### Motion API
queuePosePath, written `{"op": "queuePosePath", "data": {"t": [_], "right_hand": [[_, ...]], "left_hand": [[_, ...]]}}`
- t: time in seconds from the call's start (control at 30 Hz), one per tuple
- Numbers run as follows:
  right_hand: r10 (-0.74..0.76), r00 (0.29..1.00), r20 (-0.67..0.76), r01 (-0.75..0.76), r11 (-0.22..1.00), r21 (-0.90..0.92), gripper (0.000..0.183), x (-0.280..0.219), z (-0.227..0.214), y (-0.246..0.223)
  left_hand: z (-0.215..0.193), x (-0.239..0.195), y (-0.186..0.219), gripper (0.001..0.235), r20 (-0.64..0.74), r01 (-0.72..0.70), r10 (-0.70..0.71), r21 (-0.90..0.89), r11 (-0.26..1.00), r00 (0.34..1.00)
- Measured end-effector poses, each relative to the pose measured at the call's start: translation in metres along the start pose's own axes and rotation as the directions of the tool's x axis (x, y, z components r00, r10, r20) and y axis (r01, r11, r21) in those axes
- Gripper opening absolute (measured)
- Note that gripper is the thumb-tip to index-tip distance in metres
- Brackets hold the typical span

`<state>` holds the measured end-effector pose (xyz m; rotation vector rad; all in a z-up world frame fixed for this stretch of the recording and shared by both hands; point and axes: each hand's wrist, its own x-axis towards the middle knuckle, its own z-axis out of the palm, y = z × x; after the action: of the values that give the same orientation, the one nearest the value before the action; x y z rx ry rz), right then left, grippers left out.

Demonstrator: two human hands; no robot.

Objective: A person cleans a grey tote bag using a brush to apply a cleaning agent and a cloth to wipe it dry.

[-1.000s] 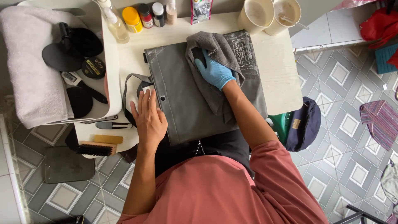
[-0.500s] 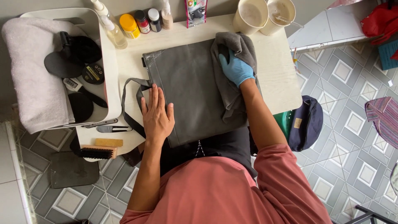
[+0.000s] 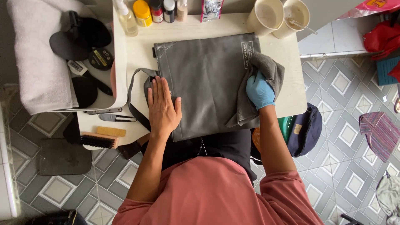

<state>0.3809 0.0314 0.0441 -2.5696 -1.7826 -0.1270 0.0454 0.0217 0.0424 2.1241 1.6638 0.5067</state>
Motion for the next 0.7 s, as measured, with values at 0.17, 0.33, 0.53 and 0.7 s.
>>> {"op": "queuePosePath", "data": {"t": [0.17, 0.33, 0.53, 0.7], "right_hand": [[-0.203, 0.961, -0.188, 0.245, 0.939, 0.243, 0.04, 0.03, 0.024, -0.031], [-0.33, 0.94, -0.081, 0.339, 0.895, 0.29, 0.044, 0.07, 0.063, -0.092], [-0.478, 0.875, -0.073, 0.461, 0.78, 0.422, 0.05, 0.104, 0.122, -0.159], [-0.28, 0.821, -0.497, 0.444, 0.861, 0.247, 0.036, 0.076, 0.045, -0.155]], "left_hand": [[0.011, 0.004, -0.016, 0.074, 0.018, -0.097, 0.097, -0.008, 0.995, 0.995], [0.012, 0.004, -0.018, 0.073, 0.003, -0.109, 0.109, -0.037, 0.993, 0.994], [0.015, 0.002, -0.016, 0.074, -0.081, -0.111, 0.108, -0.032, 0.993, 0.991], [0.012, 0.001, -0.016, 0.071, -0.123, -0.109, 0.104, -0.029, 0.994, 0.987]]}}
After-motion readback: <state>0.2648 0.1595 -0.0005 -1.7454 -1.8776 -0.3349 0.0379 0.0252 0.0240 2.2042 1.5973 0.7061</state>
